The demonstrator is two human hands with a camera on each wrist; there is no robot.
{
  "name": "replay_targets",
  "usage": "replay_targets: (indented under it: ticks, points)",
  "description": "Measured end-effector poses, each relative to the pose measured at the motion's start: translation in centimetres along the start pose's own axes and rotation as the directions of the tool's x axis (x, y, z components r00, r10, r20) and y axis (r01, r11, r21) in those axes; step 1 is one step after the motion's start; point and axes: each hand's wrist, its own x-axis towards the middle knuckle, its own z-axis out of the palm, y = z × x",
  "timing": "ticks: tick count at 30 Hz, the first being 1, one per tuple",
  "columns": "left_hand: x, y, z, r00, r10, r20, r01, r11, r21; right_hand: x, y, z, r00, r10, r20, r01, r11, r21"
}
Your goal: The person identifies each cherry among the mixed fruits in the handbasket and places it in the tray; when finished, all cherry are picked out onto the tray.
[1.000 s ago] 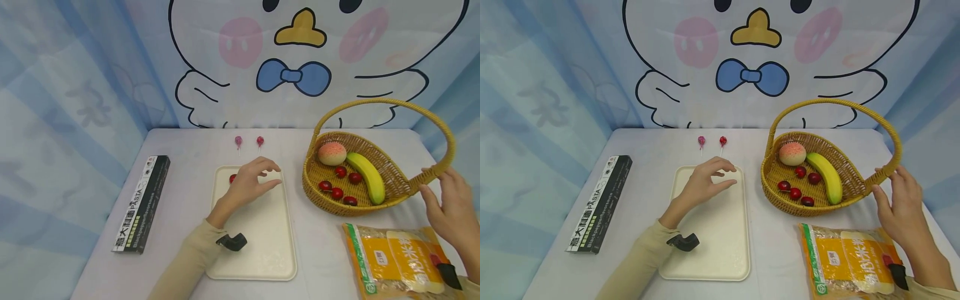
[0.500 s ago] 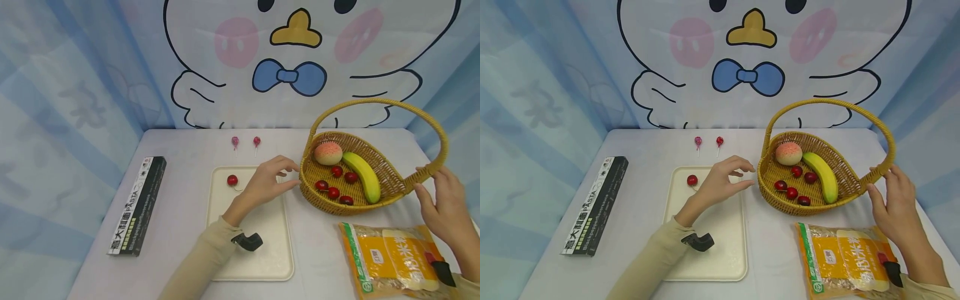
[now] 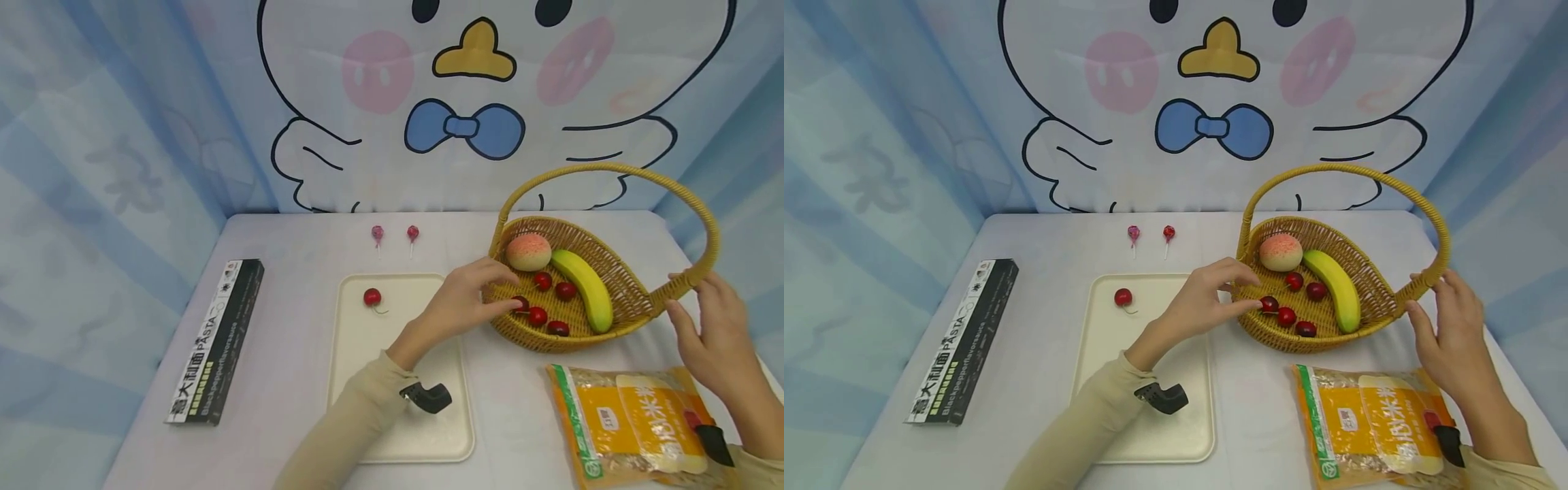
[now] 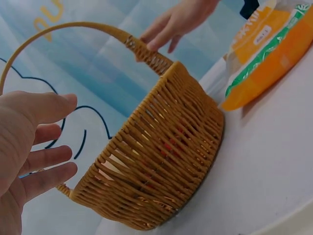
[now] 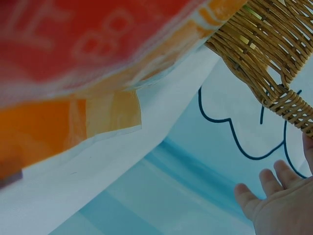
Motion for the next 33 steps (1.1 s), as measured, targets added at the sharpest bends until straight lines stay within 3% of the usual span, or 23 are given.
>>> replay_targets:
  ticks: [13, 24, 33]
  points:
    - [1.8, 0.5, 2.1, 1.000, 0.009, 0.005, -0.009, 1.000, -0.021, -0.1, 0.3, 0.0, 1.000, 0.010, 0.003, -0.010, 1.000, 0.005]
    - [3.7, 1.2, 4.1, 0.993, -0.066, 0.095, 0.062, 0.997, 0.036, -0.4, 0.6, -0.1, 1.000, -0.007, 0.015, 0.007, 0.999, 0.044]
    - [4.5, 1.2, 5.3, 0.991, -0.051, 0.120, 0.044, 0.997, 0.056, -0.3, 0.6, -0.2, 0.999, 0.012, 0.030, -0.013, 0.999, 0.043]
